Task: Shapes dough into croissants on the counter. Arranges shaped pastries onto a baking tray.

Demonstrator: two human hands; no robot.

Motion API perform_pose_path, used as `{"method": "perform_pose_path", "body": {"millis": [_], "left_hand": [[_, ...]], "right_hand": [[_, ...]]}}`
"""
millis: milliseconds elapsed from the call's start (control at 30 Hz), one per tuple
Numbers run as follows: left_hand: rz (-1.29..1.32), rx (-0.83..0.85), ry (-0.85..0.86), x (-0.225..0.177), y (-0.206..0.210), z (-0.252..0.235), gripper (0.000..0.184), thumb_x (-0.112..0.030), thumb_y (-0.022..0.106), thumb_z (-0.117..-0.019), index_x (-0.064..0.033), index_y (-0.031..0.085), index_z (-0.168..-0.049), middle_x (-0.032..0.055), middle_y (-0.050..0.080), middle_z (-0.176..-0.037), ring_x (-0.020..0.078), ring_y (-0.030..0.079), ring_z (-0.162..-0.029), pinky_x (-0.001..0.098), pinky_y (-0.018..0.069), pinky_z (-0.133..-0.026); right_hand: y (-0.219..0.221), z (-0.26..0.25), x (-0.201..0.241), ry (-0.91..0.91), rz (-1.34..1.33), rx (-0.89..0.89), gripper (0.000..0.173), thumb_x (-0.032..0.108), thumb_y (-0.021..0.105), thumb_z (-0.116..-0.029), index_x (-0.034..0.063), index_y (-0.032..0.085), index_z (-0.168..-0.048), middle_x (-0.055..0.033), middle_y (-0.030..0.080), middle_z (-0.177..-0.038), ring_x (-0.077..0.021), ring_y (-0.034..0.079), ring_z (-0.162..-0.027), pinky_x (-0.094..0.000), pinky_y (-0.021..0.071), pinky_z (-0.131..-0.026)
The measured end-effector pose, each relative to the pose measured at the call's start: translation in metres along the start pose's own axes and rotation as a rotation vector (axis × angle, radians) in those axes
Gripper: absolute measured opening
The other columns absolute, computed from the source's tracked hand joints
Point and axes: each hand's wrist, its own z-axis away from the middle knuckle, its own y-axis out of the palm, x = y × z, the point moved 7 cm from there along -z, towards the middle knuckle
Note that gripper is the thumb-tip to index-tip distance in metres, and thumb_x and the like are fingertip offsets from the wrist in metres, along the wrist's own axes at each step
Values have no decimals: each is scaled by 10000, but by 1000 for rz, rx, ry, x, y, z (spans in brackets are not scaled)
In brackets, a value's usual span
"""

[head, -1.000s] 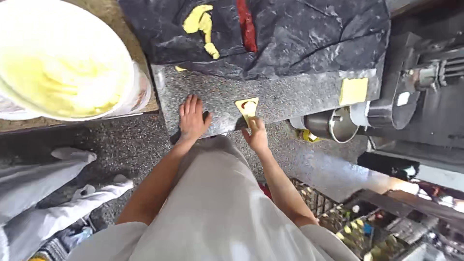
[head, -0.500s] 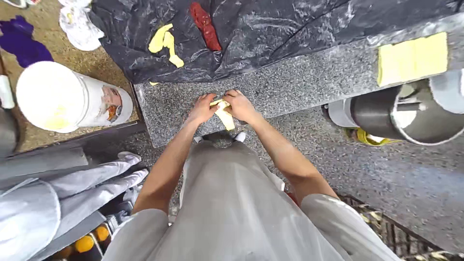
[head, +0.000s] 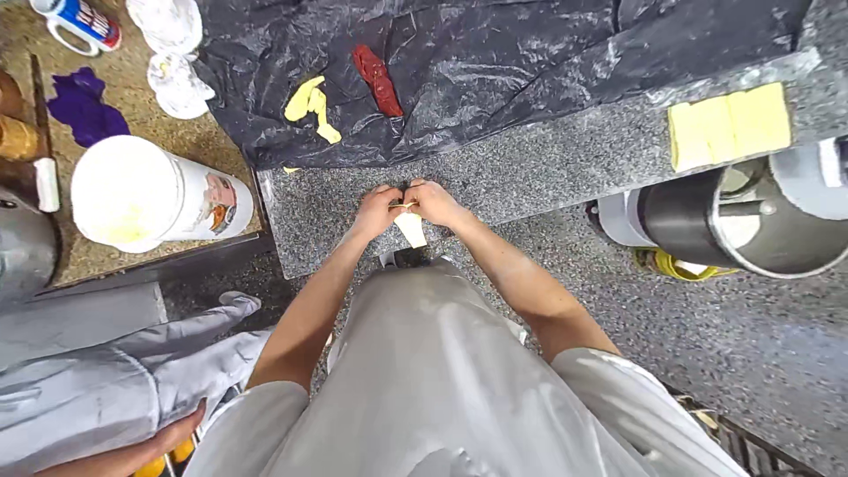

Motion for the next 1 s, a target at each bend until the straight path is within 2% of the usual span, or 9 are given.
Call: {"method": "perform_pose_path", "body": {"millis": [100, 167, 233, 433, 533, 667, 767, 867, 1000], "left_hand": [[-55, -14, 84, -7, 2, -3, 166, -188, 689, -975, -38, 744, -1019, 138, 709, -1111, 300, 666, -1116, 509, 510, -1042], [-92, -32, 127, -8, 3, 0, 158, -176, 665, -985, -49, 761, -990, 126, 716, -1076, 293, 669, -1110, 493, 507, -1051], [-109, -72, 171, -9, 6, 4, 165, -176, 654, -992, -54, 764, -988, 119, 717, -1089, 292, 655, -1141, 480, 489, -1075], [-136, -177, 263, -9, 17, 12, 203, -141, 591, -1021, -4, 740, -1005, 152, 707, -1083, 312, 667, -1119, 449, 522, -1038], [-163, -272, 304, -7, 25, 24, 223, -110, 539, -1030, -9, 738, -1027, 158, 709, -1075, 322, 677, -1093, 460, 549, -989], [-168, -338, 322, 0, 35, 38, 248, -120, 524, -1040, -57, 748, -1125, 149, 700, -1166, 315, 655, -1152, 445, 547, -997], [-184, -359, 340, 3, 40, 40, 249, -187, 544, -1052, -63, 740, -1142, 153, 691, -1169, 321, 643, -1158, 435, 537, -1008], [-208, -379, 345, 5, 41, 38, 235, -165, 541, -1050, -55, 735, -1121, 150, 699, -1117, 321, 656, -1124, 430, 542, -996], [-208, -444, 375, 5, 47, 39, 207, -83, 540, -1024, -44, 742, -1044, 140, 714, -1049, 306, 680, -1049, 425, 568, -929]], "right_hand": [[-5, 6, 12, -23, 77, -32, 26, 84, 752, -886, 86, 762, -910, -114, 679, -1034, -281, 668, -1009, -470, 563, -915], [-5, 11, 11, -47, 121, -40, 64, 126, 772, -882, 114, 777, -945, -86, 687, -1092, -265, 640, -1106, -442, 525, -1012], [-3, 15, 10, -35, 146, -24, 123, 140, 794, -864, 120, 776, -984, -86, 680, -1139, -277, 620, -1151, -450, 505, -1042], [5, 15, 15, -51, 231, -53, 58, 91, 716, -922, 73, 747, -968, -127, 689, -1063, -314, 668, -1065, -481, 562, -951], [8, 22, 16, -82, 227, -123, 117, 57, 631, -962, 63, 747, -958, -133, 675, -1087, -314, 660, -1081, -476, 577, -927], [9, 33, 16, -97, 248, -178, 119, 178, 705, -950, 73, 749, -987, -140, 655, -1145, -319, 629, -1133, -459, 565, -949], [15, 34, 12, -94, 311, -204, 137, 203, 688, -965, 82, 733, -1010, -138, 671, -1133, -323, 641, -1116, -478, 554, -948], [19, 31, 11, -112, 314, -234, 121, 138, 627, -993, 63, 722, -990, -139, 686, -1057, -324, 672, -1052, -465, 583, -894], [24, 43, 17, -142, 281, -331, 122, 26, 599, -959, 39, 719, -964, -158, 694, -1006, -333, 695, -986, -458, 608, -824]]}}
